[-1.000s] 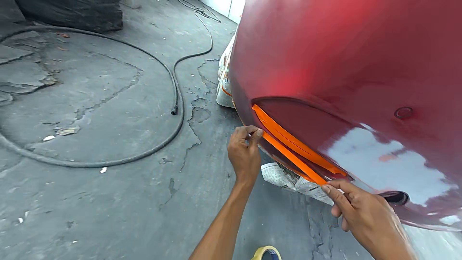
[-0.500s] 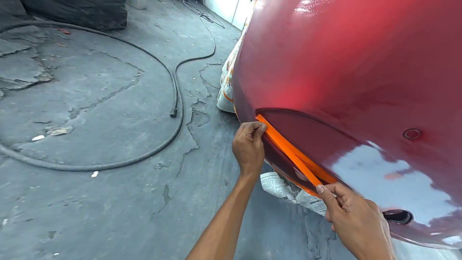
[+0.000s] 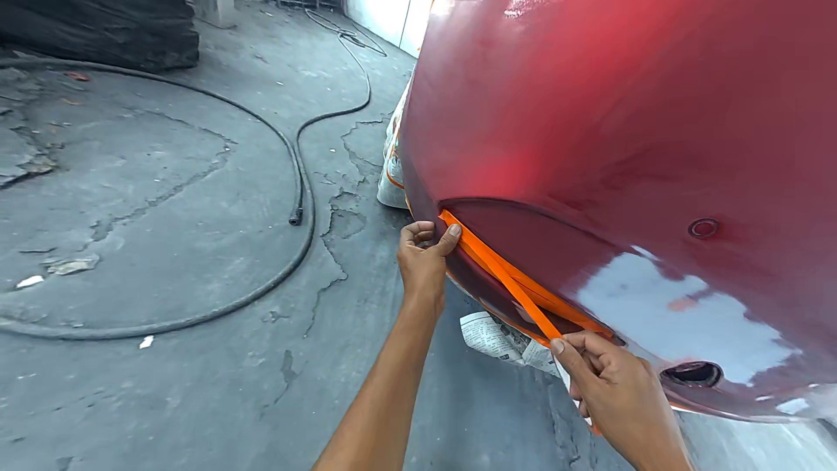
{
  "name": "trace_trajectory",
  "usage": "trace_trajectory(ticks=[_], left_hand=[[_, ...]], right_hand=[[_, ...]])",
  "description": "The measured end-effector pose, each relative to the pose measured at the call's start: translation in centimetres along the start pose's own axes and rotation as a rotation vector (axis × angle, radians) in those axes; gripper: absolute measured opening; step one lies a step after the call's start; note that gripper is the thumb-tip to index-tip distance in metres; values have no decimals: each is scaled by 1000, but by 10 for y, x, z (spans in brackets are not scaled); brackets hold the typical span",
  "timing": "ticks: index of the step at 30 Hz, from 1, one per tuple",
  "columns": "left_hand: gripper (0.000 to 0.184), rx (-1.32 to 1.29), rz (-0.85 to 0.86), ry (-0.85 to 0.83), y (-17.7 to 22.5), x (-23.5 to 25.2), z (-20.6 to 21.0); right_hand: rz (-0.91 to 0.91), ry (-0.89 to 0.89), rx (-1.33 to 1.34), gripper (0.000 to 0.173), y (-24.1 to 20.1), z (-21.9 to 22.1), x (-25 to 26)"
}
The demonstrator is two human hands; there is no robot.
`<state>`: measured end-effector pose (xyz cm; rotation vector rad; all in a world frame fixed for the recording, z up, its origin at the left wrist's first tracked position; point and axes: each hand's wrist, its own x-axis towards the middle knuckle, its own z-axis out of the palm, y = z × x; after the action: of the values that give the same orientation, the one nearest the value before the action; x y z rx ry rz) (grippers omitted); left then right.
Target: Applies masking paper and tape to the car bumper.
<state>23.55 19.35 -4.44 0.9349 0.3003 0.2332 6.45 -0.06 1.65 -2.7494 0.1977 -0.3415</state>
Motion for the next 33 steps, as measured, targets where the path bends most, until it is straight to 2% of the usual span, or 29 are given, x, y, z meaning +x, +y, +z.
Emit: trace_trajectory(ticks=[2,6,8,11,15,21,25,28,30,33], left_hand=[[41,-15,-40,0,2,-2,1],[39,45,26,36,3,-7,5],[40,118,77,48,2,-6,4],[44,243,160,63,-1,-3,2],[49,462,410,90,-14,-17,2],[96,647,637,-41,-50,-59,10],[119,749,639,-65,-69,-83,30],[129,783,599,-64,-70,-87,35],[130,814,578,-64,-69,-88,35],[126,903,590,-42,-69,-91,36]], right_hand=[[-113,10,21,35,0,1,-9],[-233,2,41,34,-19,-6,-25],[-166,13,-19,37,-17,-10,-21],[90,-5,-163,38,-9,-17,2],[324,-86,-345,36,-30,-17,23],[368,78,-478,35,-51,-6,20],[440,96,-325,33,-47,-5,21],[419,85,10,27,-32,-1,17],[405,93,286,23,-27,-1,14],[351,175,330,22,-24,5,9]])
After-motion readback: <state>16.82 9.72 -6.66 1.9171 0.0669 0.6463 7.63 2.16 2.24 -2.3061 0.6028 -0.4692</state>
